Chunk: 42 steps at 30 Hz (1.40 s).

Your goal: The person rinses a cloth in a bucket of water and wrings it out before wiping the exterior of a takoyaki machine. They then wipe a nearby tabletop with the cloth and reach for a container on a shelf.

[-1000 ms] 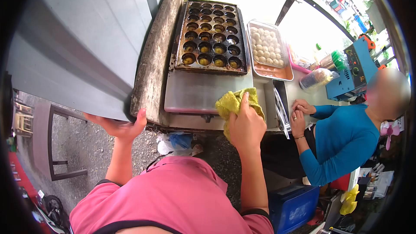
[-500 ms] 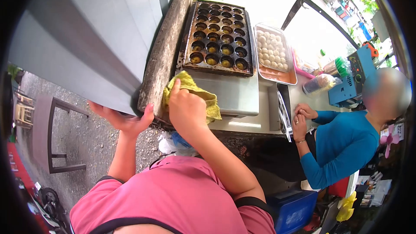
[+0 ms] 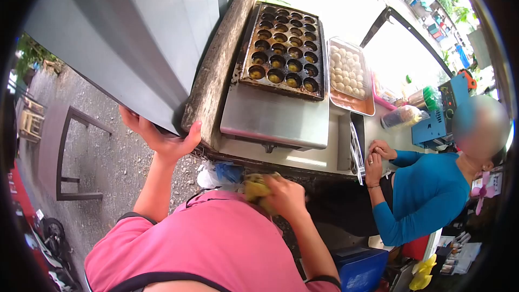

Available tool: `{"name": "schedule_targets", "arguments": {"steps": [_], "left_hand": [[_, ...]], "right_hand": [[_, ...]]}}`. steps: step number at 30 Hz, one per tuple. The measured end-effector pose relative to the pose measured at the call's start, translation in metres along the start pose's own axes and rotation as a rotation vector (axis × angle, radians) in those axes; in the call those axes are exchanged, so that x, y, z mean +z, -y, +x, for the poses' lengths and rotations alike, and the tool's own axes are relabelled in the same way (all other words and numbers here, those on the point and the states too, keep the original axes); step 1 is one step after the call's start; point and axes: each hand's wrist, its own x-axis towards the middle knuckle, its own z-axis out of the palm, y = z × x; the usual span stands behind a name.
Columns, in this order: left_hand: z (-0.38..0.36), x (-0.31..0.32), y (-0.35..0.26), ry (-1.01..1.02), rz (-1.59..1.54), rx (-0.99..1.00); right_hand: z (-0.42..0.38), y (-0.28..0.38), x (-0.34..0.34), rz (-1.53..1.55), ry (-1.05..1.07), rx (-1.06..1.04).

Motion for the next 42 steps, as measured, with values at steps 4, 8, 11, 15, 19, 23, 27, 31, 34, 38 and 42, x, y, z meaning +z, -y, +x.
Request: {"name": "schedule_targets", "arguments": {"steps": [4,8,11,15,19,23,27,31,34,38,42], "left_hand": [[-0.001,-0.002,-0.004,0.015,0.055,-0.021],[-0.003,-0.001,-0.004,0.027,0.068,-0.037],[-0.001,0.0,-0.004,0.011,0.035,-0.035],[0.001,-0.001,-0.002,-0.002,0.024,0.008],[0.001,0.001,-0.003,-0.018,-0.015,0.005],[0.003,-0.001,-0.005,-0.016,-0.001,-0.011],[0.001,-0.001,-0.007,-0.007,-0.011,-0.037],[-0.003,0.001,-0.005,-0.01,-0.014,-0.049],[-0.002,0.0,-0.004,-0.002,-0.001,-0.042],[-0.001,-0.003,-0.003,0.005,0.015,-0.009],[0.001,-0.002,-0.005,0.01,0.001,-0.046]], "right_hand": [[-0.041,-0.044,-0.001,0.136,-0.19,0.261],[-0.047,-0.039,-0.03,0.539,-0.399,0.458],[-0.048,-0.046,-0.038,0.818,-0.482,0.493],[-0.031,-0.035,-0.058,1.441,-0.759,0.401],[0.02,-0.044,-0.055,0.515,-0.732,0.313],[0.062,0.007,-0.052,0.059,-0.681,0.066],[0.096,0.046,-0.035,0.088,-0.615,-0.153],[0.116,0.083,-0.013,-0.013,-0.551,-0.209],[0.116,0.084,-0.001,-0.076,-0.597,-0.255],[0.09,0.064,0.04,-0.066,-0.49,-0.295],[0.052,0.04,0.03,0.074,-0.37,-0.16]]}}
